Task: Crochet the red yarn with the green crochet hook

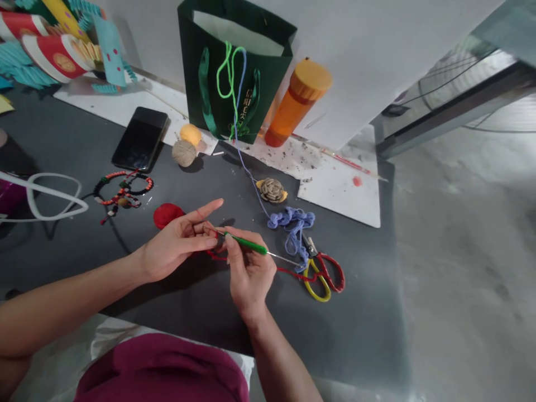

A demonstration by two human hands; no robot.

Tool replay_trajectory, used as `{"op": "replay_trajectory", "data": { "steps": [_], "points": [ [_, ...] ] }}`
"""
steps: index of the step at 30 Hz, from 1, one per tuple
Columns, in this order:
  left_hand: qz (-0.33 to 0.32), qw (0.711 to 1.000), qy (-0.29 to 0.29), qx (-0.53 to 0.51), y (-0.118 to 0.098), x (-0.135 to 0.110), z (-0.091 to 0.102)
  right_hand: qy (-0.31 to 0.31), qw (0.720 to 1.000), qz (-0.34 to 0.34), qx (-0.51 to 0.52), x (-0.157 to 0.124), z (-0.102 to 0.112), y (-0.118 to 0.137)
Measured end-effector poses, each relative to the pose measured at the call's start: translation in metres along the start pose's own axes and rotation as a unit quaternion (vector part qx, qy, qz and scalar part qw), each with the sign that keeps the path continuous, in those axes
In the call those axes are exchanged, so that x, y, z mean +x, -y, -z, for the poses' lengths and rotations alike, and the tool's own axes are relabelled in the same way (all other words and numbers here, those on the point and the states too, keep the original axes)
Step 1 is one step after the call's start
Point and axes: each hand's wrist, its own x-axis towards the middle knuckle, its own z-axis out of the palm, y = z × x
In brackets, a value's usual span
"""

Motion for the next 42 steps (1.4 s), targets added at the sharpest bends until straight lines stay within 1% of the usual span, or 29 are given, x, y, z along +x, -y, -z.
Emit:
{"op": "replay_trajectory", "data": {
  "steps": [2, 3, 7, 9, 11, 14, 17, 21, 26, 30, 36, 42],
  "points": [
    [-0.005, 1.000, 0.003, 0.000, 0.000, 0.000, 0.000, -0.004, 1.000, 0.000, 0.009, 0.000, -0.001, -0.001],
    [-0.008, 1.000, 0.006, -0.001, 0.000, 0.000, -0.001, -0.007, 1.000, 0.011, 0.000, 0.000, -0.001, -0.002],
    [-0.023, 1.000, 0.003, 0.001, 0.000, 0.000, -0.002, -0.019, 0.993, 0.105, -0.056, -0.003, -0.004, -0.006],
    [-0.030, 1.000, 0.003, 0.004, 0.000, 0.001, -0.002, -0.022, 0.989, 0.131, -0.059, -0.005, -0.005, -0.006],
    [-0.034, 0.999, 0.006, 0.006, 0.001, 0.001, -0.002, -0.028, 0.992, 0.117, -0.046, -0.005, -0.005, -0.005],
    [-0.037, 0.999, 0.003, 0.011, 0.001, 0.000, -0.002, -0.029, 0.998, 0.057, 0.009, -0.003, -0.004, -0.002],
    [-0.041, 0.999, -0.002, 0.026, 0.000, 0.000, -0.002, -0.018, 0.997, 0.005, 0.077, 0.001, -0.004, 0.000],
    [-0.048, 0.998, 0.000, 0.036, 0.000, 0.000, -0.001, -0.006, 0.990, -0.024, 0.141, 0.004, -0.003, 0.000],
    [-0.050, 0.997, 0.002, 0.058, -0.003, 0.000, -0.002, 0.028, 0.985, -0.031, 0.168, 0.008, 0.001, 0.001],
    [-0.057, 0.996, 0.001, 0.074, -0.005, -0.002, -0.004, 0.034, 0.986, -0.015, 0.162, 0.010, 0.004, 0.002],
    [-0.070, 0.994, 0.009, 0.081, -0.006, -0.003, -0.004, 0.034, 0.994, 0.004, 0.107, 0.012, 0.008, 0.003],
    [-0.069, 0.994, 0.011, 0.086, -0.005, -0.002, -0.003, 0.030, 0.993, 0.024, 0.112, 0.011, 0.007, 0.004]
  ]
}}
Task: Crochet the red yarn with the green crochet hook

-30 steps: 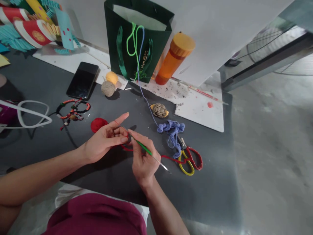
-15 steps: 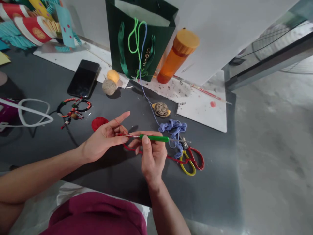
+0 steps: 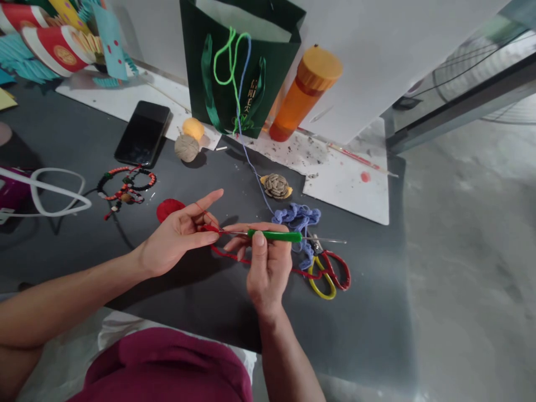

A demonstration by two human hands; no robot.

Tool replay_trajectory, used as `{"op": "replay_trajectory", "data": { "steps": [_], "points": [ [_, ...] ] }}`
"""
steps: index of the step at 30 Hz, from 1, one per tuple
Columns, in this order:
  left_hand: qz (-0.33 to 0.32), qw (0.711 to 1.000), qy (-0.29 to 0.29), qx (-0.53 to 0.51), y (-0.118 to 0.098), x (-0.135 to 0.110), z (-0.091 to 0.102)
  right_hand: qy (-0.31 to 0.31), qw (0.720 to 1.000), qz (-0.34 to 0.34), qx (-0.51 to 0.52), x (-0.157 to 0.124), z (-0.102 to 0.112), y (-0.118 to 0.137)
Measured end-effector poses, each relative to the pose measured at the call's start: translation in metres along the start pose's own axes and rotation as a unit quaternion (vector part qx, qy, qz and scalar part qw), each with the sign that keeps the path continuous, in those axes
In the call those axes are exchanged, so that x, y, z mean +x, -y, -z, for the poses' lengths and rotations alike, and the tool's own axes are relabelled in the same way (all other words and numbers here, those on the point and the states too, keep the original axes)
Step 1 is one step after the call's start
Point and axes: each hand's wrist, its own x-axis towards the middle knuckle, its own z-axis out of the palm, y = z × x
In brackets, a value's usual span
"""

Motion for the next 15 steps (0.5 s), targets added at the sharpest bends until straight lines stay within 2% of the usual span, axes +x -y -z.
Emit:
{"op": "replay_trajectory", "data": {
  "steps": [5, 10, 12, 15],
  "points": [
    [0.004, 1.000, -0.013, -0.021, 0.000, 0.000, -0.001, -0.032, 0.997, 0.054, -0.039, -0.006, -0.004, -0.001],
    [0.037, 0.997, -0.001, -0.069, 0.001, 0.000, 0.001, -0.013, 0.984, 0.152, -0.092, -0.014, -0.004, -0.006],
    [0.060, 0.994, 0.013, -0.096, 0.001, 0.001, 0.003, -0.007, 0.988, 0.135, -0.080, -0.015, -0.004, -0.006],
    [0.085, 0.989, 0.017, -0.123, 0.000, 0.001, 0.003, 0.010, 0.998, 0.057, -0.018, -0.012, -0.005, -0.004]
  ]
}}
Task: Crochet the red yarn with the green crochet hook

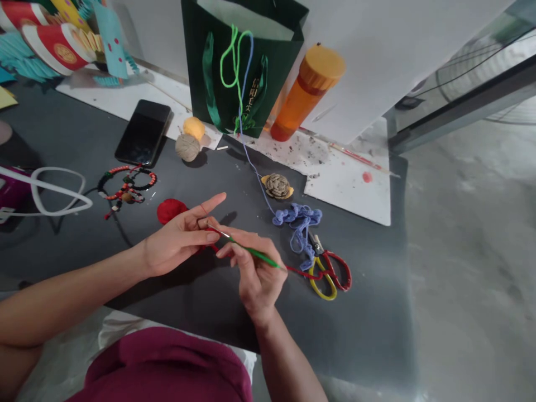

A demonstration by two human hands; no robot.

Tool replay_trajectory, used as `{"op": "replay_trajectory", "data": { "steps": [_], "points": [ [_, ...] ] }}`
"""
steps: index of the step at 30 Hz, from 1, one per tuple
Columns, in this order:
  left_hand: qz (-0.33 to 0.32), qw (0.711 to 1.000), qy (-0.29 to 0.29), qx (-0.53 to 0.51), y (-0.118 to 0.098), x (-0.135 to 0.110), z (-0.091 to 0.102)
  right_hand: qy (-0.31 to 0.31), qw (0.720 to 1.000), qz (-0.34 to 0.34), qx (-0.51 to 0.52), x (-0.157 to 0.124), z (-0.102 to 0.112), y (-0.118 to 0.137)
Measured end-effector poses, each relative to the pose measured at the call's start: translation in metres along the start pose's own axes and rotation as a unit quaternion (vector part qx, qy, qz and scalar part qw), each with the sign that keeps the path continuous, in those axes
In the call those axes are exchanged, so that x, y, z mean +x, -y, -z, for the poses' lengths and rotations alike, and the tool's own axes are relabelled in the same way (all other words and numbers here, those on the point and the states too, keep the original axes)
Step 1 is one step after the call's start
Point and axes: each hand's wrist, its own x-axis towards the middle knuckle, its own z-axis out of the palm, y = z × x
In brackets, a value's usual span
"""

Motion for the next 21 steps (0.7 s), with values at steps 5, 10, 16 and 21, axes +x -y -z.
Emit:
{"op": "replay_trajectory", "data": {
  "steps": [5, 10, 16, 21],
  "points": [
    [-0.011, 1.000, -0.004, 0.026, -0.0021, -0.0015, -0.0030, -0.019, 0.997, -0.061, 0.040, 0.0079, 0.0013, 0.0031],
    [-0.022, 0.998, -0.014, 0.052, -0.0027, -0.0025, -0.0050, -0.022, 0.998, -0.059, 0.027, 0.0104, 0.0038, 0.0041],
    [-0.038, 0.996, -0.018, 0.073, -0.0026, -0.0018, -0.0039, -0.009, 0.998, -0.057, 0.004, 0.0104, 0.0059, 0.0034],
    [-0.044, 0.995, -0.013, 0.085, -0.0023, -0.0013, -0.0034, -0.024, 0.997, -0.065, 0.026, 0.0097, 0.0056, 0.0049]
  ]
}}
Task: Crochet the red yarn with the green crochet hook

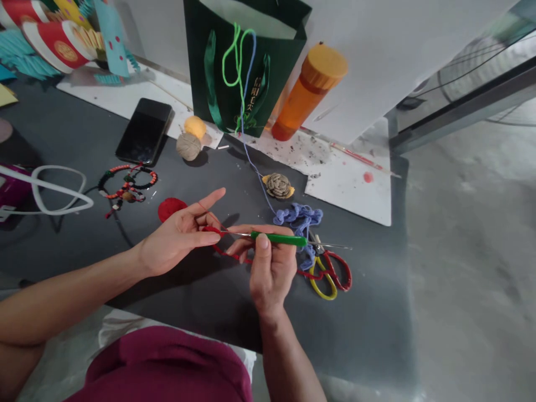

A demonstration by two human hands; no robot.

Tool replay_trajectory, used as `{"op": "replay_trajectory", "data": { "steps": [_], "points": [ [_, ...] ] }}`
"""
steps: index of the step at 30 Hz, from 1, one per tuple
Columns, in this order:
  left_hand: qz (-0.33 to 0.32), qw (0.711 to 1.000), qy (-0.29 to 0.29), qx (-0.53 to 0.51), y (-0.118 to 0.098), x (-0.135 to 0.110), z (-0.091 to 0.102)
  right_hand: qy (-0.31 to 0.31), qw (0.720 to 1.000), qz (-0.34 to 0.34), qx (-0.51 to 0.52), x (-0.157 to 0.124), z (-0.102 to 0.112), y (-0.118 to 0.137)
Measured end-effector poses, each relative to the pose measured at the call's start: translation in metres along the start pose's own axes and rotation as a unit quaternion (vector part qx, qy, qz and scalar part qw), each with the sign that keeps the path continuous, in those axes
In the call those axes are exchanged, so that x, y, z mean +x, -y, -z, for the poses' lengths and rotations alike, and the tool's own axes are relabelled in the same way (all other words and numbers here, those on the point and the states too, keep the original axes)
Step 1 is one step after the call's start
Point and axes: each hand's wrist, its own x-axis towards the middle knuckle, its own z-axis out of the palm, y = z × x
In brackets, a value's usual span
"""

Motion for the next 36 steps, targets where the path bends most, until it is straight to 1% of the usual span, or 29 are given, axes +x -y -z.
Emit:
{"op": "replay_trajectory", "data": {
  "steps": [8, 13, 17, 19, 22, 25, 28, 33, 36],
  "points": [
    [0.005, 1.000, -0.004, -0.002, 0.000, 0.000, 0.001, 0.012, 1.000, 0.000, 0.018, 0.000, 0.000, 0.001],
    [0.003, 1.000, -0.006, -0.006, 0.001, 0.000, 0.001, 0.010, 1.000, 0.008, 0.007, 0.000, 0.000, -0.001],
    [-0.001, 1.000, -0.007, -0.007, 0.002, 0.001, 0.002, 0.008, 1.000, 0.029, -0.010, -0.001, -0.001, 0.000],
    [-0.006, 1.000, -0.011, -0.002, 0.003, 0.001, 0.002, 0.009, 0.998, 0.053, -0.036, -0.002, -0.001, 0.000],
    [-0.019, 1.000, -0.016, 0.012, 0.004, 0.002, 0.003, 0.026, 0.991, 0.114, -0.069, -0.002, 0.000, -0.003],
    [-0.033, 0.999, -0.017, 0.035, 0.004, 0.002, 0.003, 0.059, 0.977, 0.183, -0.094, -0.003, 0.003, -0.008],
    [-0.048, 0.997, -0.020, 0.061, 0.004, 0.001, 0.001, 0.082, 0.959, 0.233, -0.140, -0.002, 0.005, -0.012],
    [-0.100, 0.989, -0.029, 0.104, 0.004, -0.002, -0.001, 0.090, 0.925, 0.281, -0.240, -0.002, 0.004, -0.011],
    [-0.121, 0.984, -0.036, 0.125, 0.005, -0.004, -0.003, 0.081, 0.916, 0.291, -0.263, -0.002, 0.002, -0.010]
  ]
}}
